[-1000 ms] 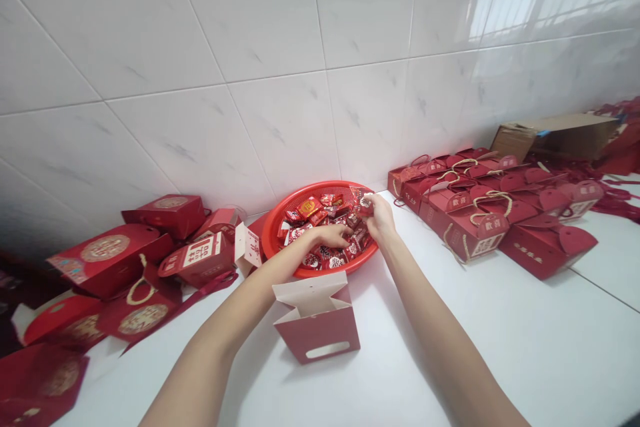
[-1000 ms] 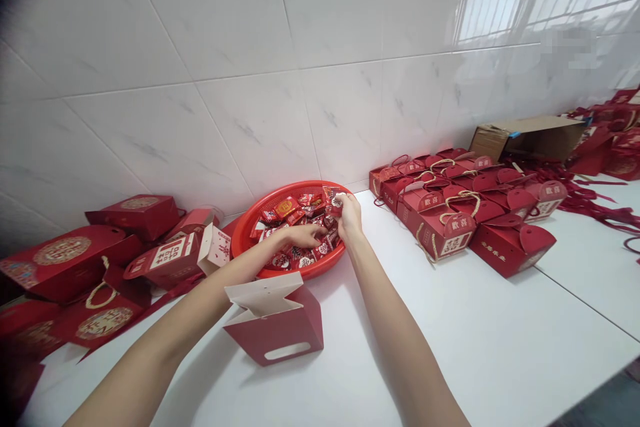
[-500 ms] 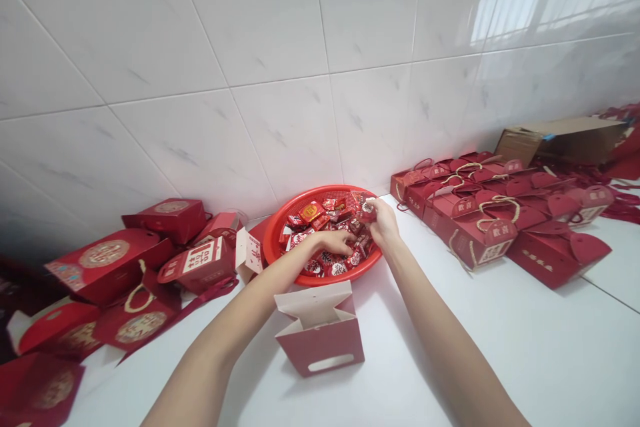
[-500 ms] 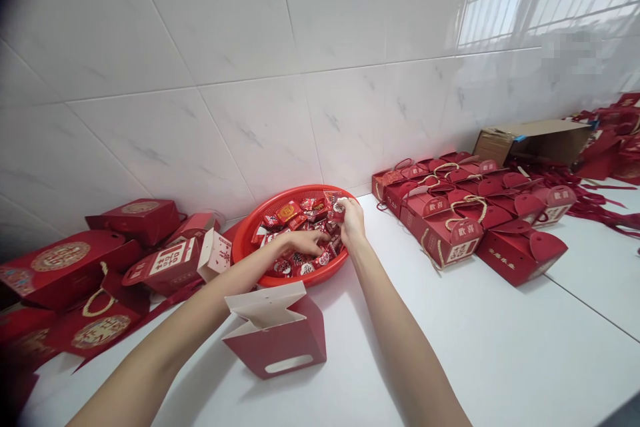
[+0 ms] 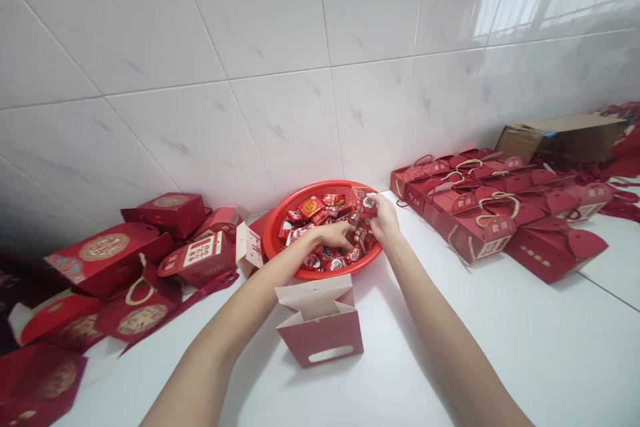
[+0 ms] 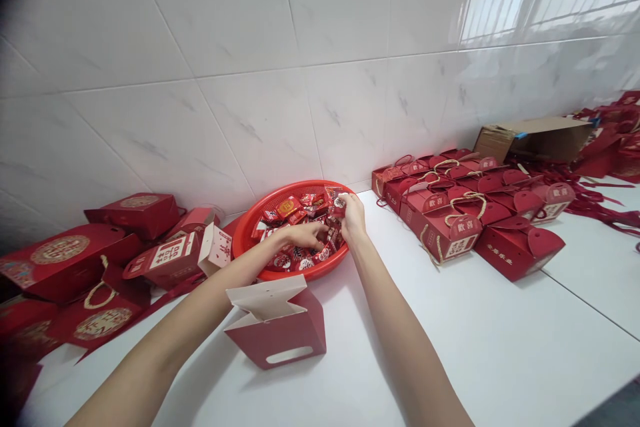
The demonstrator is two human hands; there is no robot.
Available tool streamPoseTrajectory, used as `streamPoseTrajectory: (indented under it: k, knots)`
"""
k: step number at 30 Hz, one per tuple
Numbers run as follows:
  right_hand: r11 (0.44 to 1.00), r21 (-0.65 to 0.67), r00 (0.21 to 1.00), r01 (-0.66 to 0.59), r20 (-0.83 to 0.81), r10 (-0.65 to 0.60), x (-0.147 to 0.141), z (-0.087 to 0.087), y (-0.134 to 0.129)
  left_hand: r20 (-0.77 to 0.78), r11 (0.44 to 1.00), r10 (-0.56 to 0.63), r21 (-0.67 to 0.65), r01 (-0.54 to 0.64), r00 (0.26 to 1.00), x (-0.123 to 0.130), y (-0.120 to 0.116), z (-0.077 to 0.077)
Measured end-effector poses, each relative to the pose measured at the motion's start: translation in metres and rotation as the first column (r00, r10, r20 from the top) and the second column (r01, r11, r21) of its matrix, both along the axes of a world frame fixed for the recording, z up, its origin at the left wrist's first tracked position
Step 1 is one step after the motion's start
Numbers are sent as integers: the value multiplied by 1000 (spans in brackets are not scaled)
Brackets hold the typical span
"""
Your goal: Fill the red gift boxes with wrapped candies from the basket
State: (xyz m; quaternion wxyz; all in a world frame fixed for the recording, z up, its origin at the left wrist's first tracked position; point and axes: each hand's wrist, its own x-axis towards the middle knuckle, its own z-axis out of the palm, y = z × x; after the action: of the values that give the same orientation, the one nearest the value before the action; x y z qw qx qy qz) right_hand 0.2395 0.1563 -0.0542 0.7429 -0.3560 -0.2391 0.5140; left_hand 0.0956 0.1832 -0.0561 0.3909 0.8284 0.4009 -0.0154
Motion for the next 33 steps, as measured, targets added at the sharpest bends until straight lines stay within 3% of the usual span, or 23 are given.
streamPoseTrajectory:
  k: [5,9,21,33]
  knots:
    - [1000,-16,1000,-9,-29,8,0,2,0,167,996,73,29,-79,983,-7,0,20]
    - [1000,-20,999,-12,-43,11,1,4,-1,269,978,174,62,-197,947,-13,4,28]
    - [998,-64,994,-15,-110,8,-1,18,-11,360,887,397,88,-454,844,-21,12,26]
    - [996,-30,994,-83,-75,81,-1,23,-20,558,832,463,-7,-554,689,-18,17,23]
